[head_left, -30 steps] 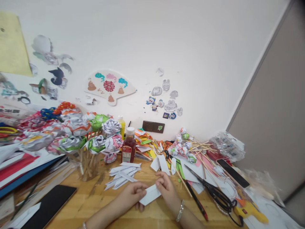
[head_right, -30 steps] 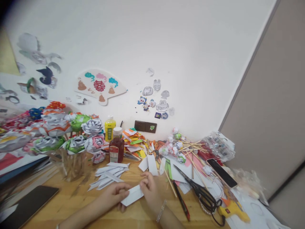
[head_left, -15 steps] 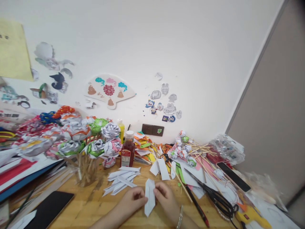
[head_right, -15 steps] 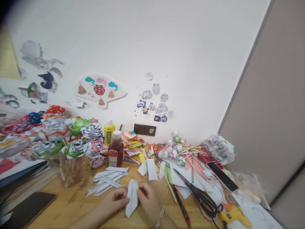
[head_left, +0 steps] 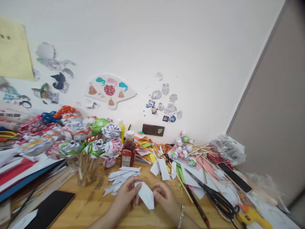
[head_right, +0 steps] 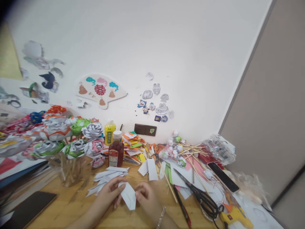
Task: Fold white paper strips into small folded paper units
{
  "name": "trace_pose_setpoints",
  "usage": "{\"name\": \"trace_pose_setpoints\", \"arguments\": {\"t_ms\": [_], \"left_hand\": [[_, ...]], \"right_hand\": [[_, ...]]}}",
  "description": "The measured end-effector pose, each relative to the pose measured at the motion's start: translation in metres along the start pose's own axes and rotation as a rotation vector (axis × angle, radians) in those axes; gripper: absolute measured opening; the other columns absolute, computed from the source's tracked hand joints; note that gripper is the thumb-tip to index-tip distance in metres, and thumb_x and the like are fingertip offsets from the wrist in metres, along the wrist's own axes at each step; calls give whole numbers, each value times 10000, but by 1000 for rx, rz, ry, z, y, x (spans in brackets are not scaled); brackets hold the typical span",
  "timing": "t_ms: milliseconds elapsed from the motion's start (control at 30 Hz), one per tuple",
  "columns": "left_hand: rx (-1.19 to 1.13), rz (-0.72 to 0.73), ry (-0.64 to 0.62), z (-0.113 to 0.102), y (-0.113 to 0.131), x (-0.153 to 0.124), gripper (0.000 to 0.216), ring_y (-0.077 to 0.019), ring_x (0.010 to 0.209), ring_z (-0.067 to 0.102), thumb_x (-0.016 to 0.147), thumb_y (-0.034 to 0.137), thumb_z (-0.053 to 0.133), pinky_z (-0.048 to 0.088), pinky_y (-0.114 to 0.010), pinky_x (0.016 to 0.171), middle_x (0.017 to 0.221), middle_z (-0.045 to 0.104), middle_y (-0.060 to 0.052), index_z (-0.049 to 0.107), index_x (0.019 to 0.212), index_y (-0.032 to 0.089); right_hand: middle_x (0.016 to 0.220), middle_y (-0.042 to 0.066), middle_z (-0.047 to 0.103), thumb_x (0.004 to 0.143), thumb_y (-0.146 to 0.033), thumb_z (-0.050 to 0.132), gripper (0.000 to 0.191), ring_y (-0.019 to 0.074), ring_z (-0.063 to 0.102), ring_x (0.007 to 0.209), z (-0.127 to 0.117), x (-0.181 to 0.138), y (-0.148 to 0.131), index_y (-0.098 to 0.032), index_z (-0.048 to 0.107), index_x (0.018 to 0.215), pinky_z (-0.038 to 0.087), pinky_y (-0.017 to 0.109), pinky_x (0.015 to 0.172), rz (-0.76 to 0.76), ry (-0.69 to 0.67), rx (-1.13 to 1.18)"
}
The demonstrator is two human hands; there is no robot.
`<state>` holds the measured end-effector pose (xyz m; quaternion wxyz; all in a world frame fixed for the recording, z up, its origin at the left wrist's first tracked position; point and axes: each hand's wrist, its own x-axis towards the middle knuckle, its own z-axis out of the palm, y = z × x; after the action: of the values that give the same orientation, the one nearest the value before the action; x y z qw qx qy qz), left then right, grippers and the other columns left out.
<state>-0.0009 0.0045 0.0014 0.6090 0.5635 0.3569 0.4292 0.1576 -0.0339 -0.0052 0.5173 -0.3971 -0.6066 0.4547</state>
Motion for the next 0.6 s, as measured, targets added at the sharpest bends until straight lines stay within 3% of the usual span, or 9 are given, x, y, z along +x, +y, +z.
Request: {"name": "trace_pose_setpoints", "arguments": {"t_ms": [200,600], "left_hand": [[-175,-89,14,-1,6,3,297,-92,339,527,613,402,579,374,-150,322,452,564,58,423,740,183],[-321,-145,-93,0,10,-2,225,-135,420,585,655,356,547,411,-190,375,534,601,3,460,712,157]], "right_hand": [[483,-41,511,668,-392,542,266,91,478,411,3,3,7,-151,470,756,335,189,403,105,93,31],[464,-62,464,697,-341,512,196,70,442,378,-3,5,9,-152,484,742,302,162,366,91,179,-4]]}}
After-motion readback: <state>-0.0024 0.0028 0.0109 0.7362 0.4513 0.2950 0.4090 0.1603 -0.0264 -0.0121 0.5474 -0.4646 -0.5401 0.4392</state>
